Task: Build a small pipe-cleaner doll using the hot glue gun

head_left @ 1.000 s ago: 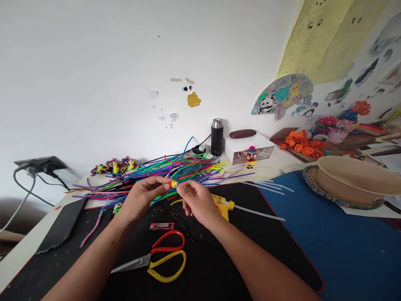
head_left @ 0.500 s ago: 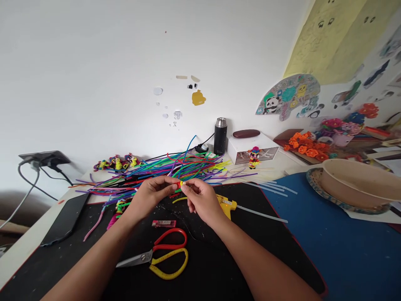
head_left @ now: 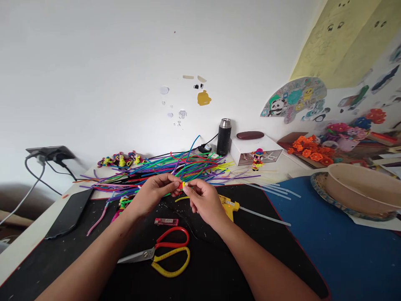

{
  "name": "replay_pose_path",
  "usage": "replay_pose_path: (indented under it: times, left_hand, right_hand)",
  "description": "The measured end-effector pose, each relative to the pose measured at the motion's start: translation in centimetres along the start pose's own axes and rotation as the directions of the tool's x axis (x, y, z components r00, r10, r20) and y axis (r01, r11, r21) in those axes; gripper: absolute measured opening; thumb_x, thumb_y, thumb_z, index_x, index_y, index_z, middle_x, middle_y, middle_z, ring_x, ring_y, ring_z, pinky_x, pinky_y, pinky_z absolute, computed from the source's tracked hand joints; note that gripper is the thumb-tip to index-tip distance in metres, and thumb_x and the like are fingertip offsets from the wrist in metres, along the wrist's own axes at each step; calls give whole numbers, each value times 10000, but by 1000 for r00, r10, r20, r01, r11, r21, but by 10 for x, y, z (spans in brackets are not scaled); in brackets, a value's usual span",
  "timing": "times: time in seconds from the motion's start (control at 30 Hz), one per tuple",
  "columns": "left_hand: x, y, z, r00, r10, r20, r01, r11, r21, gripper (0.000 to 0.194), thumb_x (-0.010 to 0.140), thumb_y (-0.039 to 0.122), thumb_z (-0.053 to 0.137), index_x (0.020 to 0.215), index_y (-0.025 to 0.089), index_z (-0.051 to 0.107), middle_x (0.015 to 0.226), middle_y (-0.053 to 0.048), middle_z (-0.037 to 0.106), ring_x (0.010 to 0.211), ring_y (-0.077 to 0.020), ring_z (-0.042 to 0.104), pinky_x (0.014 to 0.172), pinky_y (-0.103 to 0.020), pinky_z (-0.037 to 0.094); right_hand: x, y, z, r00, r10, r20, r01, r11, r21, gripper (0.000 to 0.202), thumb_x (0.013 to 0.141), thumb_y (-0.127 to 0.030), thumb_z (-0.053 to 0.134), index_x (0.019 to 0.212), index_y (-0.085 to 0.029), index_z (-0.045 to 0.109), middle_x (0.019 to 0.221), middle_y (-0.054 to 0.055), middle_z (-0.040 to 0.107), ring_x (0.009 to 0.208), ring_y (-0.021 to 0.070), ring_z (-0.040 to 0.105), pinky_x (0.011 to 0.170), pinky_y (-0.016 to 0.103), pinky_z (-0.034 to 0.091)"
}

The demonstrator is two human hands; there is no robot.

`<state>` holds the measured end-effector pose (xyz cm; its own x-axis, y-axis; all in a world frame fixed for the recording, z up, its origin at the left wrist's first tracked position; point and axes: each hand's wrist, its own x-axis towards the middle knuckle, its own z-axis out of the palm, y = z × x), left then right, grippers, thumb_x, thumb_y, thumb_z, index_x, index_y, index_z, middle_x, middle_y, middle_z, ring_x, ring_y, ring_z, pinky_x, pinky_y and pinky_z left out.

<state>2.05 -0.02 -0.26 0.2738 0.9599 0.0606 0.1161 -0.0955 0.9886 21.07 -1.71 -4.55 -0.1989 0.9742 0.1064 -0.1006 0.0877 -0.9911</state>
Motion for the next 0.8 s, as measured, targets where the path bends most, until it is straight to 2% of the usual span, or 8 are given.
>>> replay_pose_path:
  times: [0.3,0.4,0.6,0.8]
  left_hand:
    - [0,0,0,998,-58,21,59,995,-79,373,840,538,809,809,169,771,757,-44,722,699,-168,625,699,-288,509]
    - [-1,1,0,998,-65,18,67,995,-81,392,797,557,838,805,171,767,755,-41,718,692,-166,621,684,-284,508]
    - [0,3,-2,995,-68,72,68,998,4,455,781,618,819,803,167,767,745,-41,713,692,-172,629,668,-283,510]
    - [3,3,-12,981,-97,169,82,992,97,400,769,534,841,916,168,774,788,-31,742,704,-172,644,715,-307,539]
  right_hand:
    - [1,4,0,1000,-21,-12,20,999,-32,302,913,-503,691,936,-202,675,545,-69,535,393,98,473,401,204,367]
    - [0,6,0,999,-35,-8,35,998,-56,282,920,-488,693,942,-207,682,564,-63,546,402,101,489,407,207,381]
    - [0,10,-1,999,-54,1,54,993,-102,254,937,-468,678,939,-215,688,576,-61,550,419,106,514,416,205,401]
    - [-1,10,-1,999,-29,41,35,988,-148,280,942,-477,660,944,-200,695,576,-59,545,426,106,511,414,204,396]
